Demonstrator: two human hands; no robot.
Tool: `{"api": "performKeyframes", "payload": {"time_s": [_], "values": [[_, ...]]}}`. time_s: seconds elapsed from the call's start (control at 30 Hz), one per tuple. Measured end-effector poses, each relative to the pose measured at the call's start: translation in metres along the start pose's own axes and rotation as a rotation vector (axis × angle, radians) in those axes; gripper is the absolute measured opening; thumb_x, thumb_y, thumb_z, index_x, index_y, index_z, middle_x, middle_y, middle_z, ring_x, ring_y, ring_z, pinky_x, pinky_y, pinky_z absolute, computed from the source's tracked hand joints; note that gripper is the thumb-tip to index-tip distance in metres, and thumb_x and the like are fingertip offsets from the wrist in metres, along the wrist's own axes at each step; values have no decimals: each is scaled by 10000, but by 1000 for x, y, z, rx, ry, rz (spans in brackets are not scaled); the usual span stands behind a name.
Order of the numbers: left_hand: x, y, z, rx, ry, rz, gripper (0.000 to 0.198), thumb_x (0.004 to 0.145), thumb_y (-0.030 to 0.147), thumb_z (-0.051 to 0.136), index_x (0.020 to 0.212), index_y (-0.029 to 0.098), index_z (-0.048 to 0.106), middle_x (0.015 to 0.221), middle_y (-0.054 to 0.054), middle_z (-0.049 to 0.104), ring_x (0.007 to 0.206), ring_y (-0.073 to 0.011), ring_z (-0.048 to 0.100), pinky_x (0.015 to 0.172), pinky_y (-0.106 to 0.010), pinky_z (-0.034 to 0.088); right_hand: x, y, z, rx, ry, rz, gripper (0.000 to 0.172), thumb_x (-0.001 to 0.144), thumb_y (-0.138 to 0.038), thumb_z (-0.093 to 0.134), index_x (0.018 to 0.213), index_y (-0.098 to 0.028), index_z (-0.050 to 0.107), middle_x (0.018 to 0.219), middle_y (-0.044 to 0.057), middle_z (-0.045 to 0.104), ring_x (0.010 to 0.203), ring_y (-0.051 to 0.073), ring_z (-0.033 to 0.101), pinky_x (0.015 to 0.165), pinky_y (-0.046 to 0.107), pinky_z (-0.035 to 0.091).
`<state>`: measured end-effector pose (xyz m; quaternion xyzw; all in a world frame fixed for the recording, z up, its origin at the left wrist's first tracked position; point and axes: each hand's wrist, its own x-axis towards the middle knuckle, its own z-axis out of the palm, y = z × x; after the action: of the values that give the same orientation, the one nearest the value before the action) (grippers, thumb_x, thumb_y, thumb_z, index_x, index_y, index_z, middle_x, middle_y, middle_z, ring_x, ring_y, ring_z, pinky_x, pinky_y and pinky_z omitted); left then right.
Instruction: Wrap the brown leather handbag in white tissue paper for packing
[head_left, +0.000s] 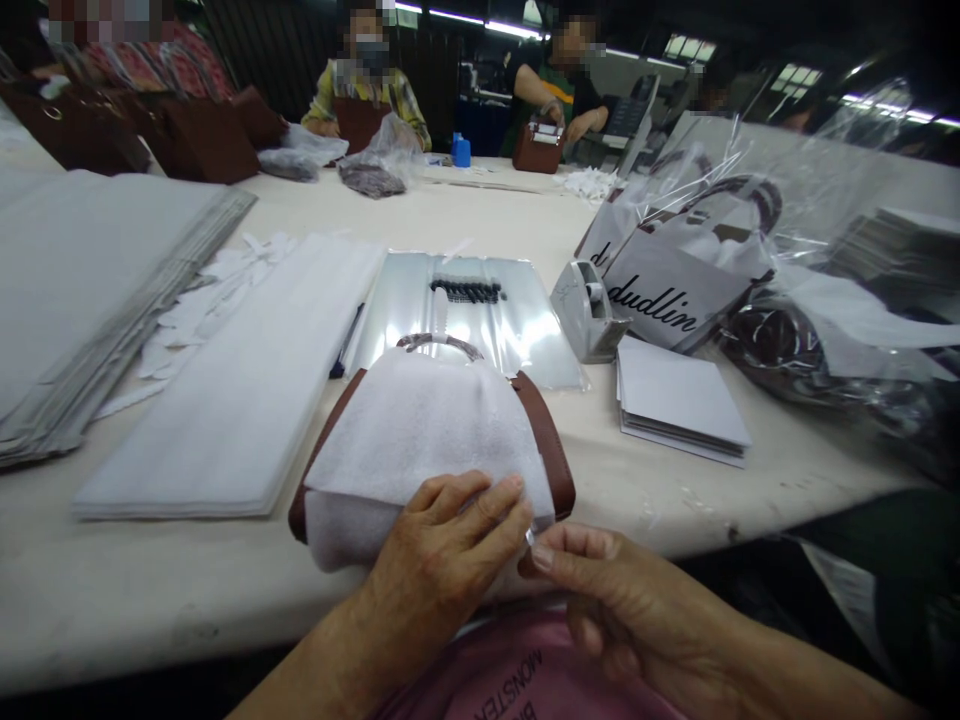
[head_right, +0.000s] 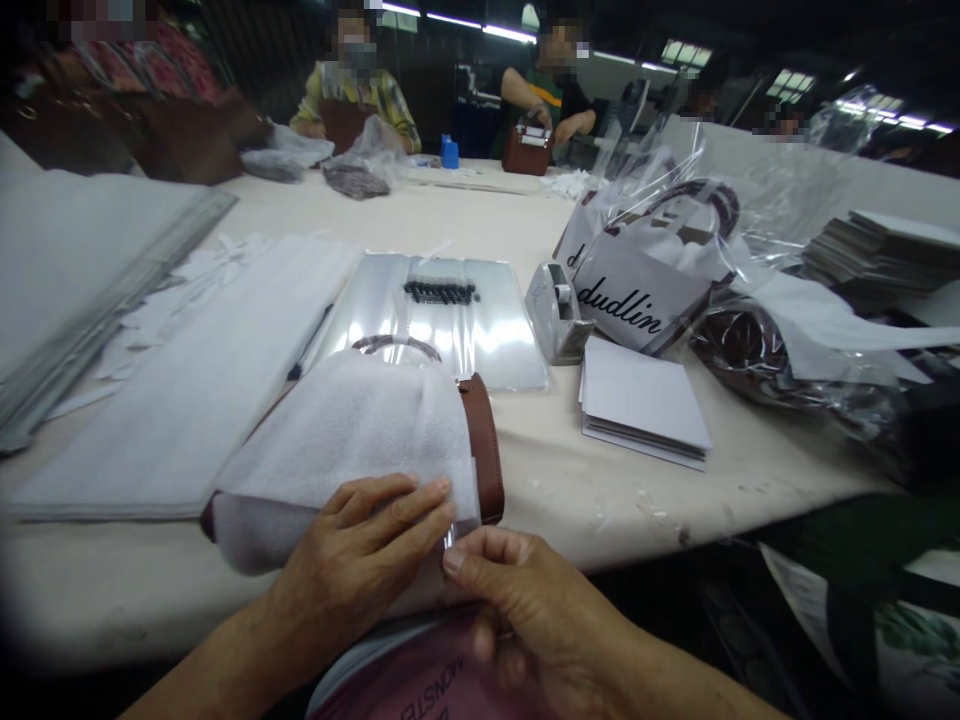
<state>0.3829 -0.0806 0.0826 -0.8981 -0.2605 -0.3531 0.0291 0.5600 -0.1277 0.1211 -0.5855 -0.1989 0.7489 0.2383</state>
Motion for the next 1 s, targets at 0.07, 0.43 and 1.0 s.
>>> {"api": "performKeyframes", "payload": {"time_s": [0.07, 0.43, 1.0], "values": [[-2, -1, 2, 1, 9, 10, 239, 879, 217, 437, 1067, 187, 581, 1199, -2, 538, 1004, -192, 484, 834, -323, 384, 2, 7, -1, 33, -39, -38, 341, 691, -443, 667, 771, -163, 491, 441, -71, 453, 291, 31, 309, 301, 139, 170], [-6, -3, 1, 54, -82, 108, 191, 849, 194, 475, 992, 212, 600, 1258, -70, 481, 1094, -237, 445, 873, -376, 354, 45, 42, -2, -31, 107, -139, 503, 639, -610, 620, 635, -125, 488, 403, -45, 441, 276, 22, 268, 308, 153, 157], [-4, -5, 15, 281, 164, 95, 168, 841, 210, 507, 880, 310, 636, 1033, 66, 609, 949, -124, 516, 758, -255, 427, 47, -143, -10, -1035, 170, -1031, 232, 892, -314, 426, 812, -165, 586, 735, -1, 591, 696, 128, 553, 637, 222, 428]]}}
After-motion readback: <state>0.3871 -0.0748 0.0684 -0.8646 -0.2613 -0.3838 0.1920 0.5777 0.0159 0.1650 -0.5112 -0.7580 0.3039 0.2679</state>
